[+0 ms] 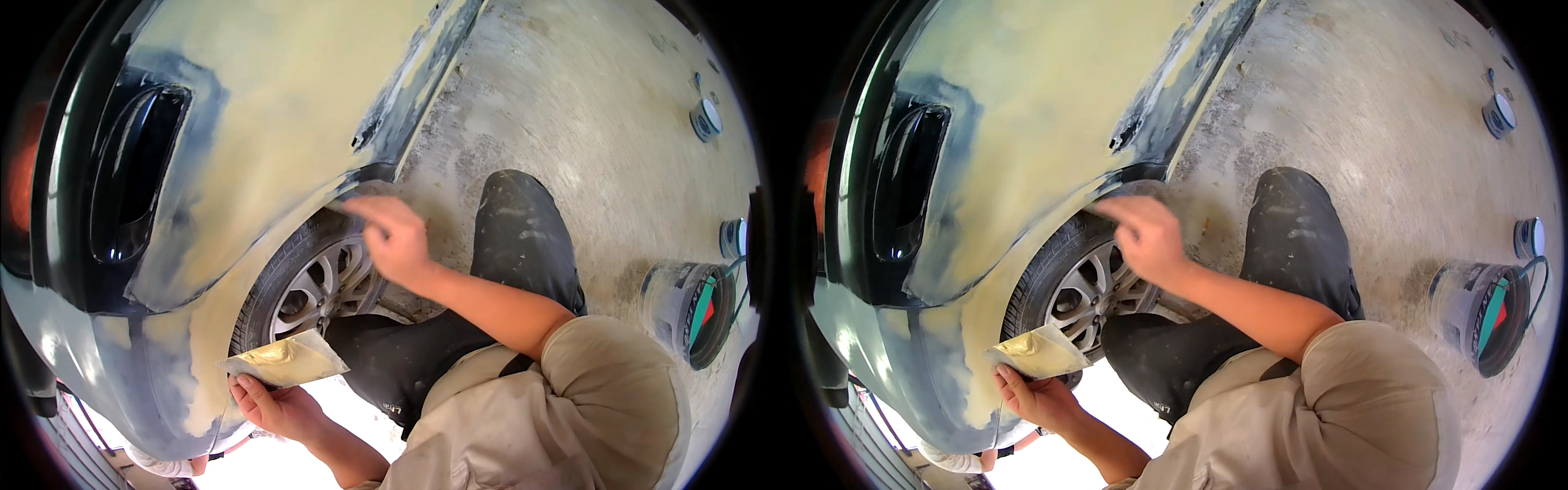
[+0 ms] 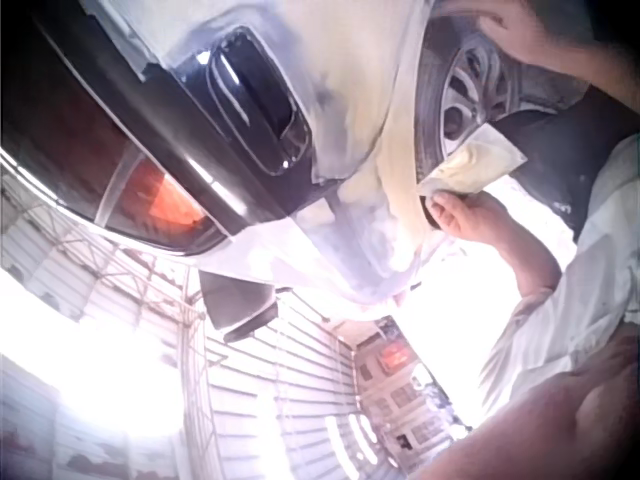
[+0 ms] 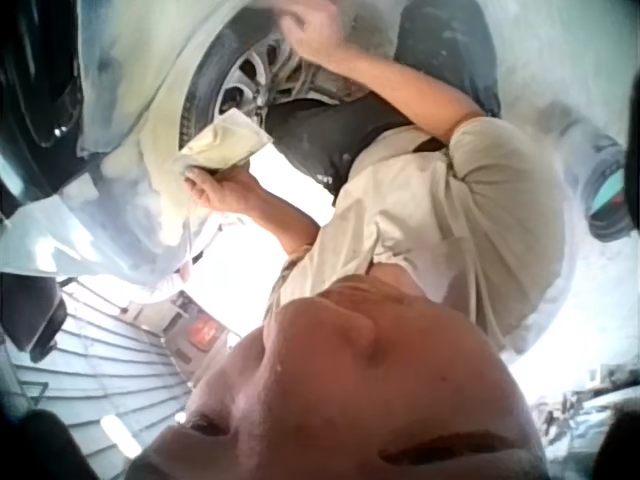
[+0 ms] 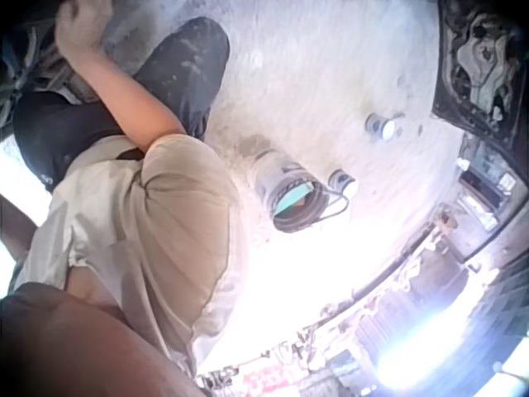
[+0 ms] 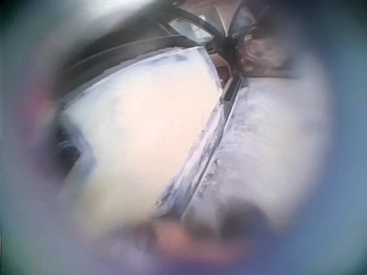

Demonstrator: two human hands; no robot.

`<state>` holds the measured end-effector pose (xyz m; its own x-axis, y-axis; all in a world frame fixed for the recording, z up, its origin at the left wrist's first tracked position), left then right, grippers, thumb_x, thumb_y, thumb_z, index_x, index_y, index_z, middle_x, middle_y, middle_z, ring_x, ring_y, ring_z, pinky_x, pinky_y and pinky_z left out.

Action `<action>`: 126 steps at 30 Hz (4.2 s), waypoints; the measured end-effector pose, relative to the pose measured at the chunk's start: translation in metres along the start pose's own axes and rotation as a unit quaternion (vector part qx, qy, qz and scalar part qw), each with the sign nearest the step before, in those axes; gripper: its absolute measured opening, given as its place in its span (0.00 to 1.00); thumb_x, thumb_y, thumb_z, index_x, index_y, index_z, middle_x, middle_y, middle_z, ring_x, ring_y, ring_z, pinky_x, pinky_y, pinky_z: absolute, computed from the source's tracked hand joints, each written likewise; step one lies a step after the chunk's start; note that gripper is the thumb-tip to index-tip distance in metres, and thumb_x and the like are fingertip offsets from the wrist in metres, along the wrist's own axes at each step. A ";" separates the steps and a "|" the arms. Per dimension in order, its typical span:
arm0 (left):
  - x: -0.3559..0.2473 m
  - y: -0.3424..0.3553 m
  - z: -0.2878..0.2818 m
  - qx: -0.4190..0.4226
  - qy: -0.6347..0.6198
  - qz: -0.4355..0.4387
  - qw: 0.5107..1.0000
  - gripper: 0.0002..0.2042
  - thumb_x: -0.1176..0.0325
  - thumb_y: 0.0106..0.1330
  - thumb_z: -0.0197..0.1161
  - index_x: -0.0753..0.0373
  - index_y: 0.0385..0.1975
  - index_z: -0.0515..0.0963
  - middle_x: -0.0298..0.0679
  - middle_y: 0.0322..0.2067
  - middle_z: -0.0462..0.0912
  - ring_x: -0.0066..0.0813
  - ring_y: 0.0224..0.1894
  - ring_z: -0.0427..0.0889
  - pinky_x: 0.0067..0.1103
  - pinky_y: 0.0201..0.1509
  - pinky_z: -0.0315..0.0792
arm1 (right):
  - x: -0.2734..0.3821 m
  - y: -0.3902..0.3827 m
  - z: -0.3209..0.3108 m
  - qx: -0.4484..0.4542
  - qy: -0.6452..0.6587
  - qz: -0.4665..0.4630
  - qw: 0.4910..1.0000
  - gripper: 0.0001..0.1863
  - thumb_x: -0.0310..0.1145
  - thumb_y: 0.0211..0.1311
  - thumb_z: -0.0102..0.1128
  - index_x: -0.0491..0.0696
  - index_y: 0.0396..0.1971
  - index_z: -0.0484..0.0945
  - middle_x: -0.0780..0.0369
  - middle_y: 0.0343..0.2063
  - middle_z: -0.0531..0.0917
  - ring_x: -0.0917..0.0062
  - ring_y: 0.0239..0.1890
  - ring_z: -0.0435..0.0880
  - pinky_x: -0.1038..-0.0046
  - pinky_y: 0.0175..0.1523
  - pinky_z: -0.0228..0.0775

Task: The person applies a beige body filler to the side panel of a black car using a metal spreader. They repeatedly scoop filler from a putty knife and spread it across the panel, smoothing the surface to cover the area.

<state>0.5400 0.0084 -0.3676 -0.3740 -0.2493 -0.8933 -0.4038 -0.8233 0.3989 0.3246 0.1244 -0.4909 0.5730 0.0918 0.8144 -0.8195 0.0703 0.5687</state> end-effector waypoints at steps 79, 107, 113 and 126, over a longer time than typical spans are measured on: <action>-0.003 -0.036 0.086 -0.047 0.063 0.103 0.992 0.12 0.66 0.70 0.54 0.70 0.42 0.66 0.45 0.38 0.77 0.27 0.40 0.77 0.19 0.45 0.72 | 0.124 0.009 -0.049 0.136 -0.071 -0.209 0.966 0.17 0.33 0.44 0.64 0.58 0.39 0.83 0.64 0.45 0.81 0.66 0.48 0.78 0.63 0.52 0.67; -0.003 0.007 0.010 -0.103 0.160 0.168 0.967 0.15 0.65 0.70 0.54 0.75 0.44 0.71 0.49 0.42 0.77 0.35 0.43 0.80 0.22 0.45 0.79 | -0.101 0.015 0.009 -0.012 -0.081 -0.100 0.992 0.28 0.20 0.47 0.57 0.63 0.49 0.79 0.62 0.50 0.76 0.65 0.56 0.72 0.52 0.65 0.51; -0.002 0.008 0.009 -0.114 0.165 0.171 0.965 0.14 0.65 0.69 0.55 0.73 0.44 0.72 0.46 0.40 0.79 0.32 0.41 0.80 0.20 0.42 0.78 | -0.103 0.014 0.013 -0.013 -0.070 -0.102 0.992 0.29 0.19 0.47 0.57 0.63 0.49 0.79 0.61 0.50 0.76 0.64 0.56 0.71 0.51 0.65 0.50; 0.001 0.008 0.009 -0.124 0.179 0.154 0.964 0.17 0.65 0.69 0.56 0.72 0.48 0.69 0.44 0.41 0.78 0.28 0.41 0.79 0.16 0.40 0.76 | -0.103 0.013 0.017 -0.016 -0.083 -0.104 0.991 0.30 0.18 0.45 0.57 0.62 0.50 0.79 0.62 0.51 0.75 0.63 0.56 0.71 0.51 0.65 0.52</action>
<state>0.5287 0.0066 -0.3631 -0.1151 -0.6245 -0.7725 -0.0905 -0.7678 0.6343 0.2548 0.0989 -0.5653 0.7186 -0.0932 0.6892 -0.6817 0.1014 0.7245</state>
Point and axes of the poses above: each hand's wrist, its own y-axis towards the middle knuckle, its own z-axis out of the palm, x = y × z, the point moved 3 cm from there along y, towards the middle knuckle
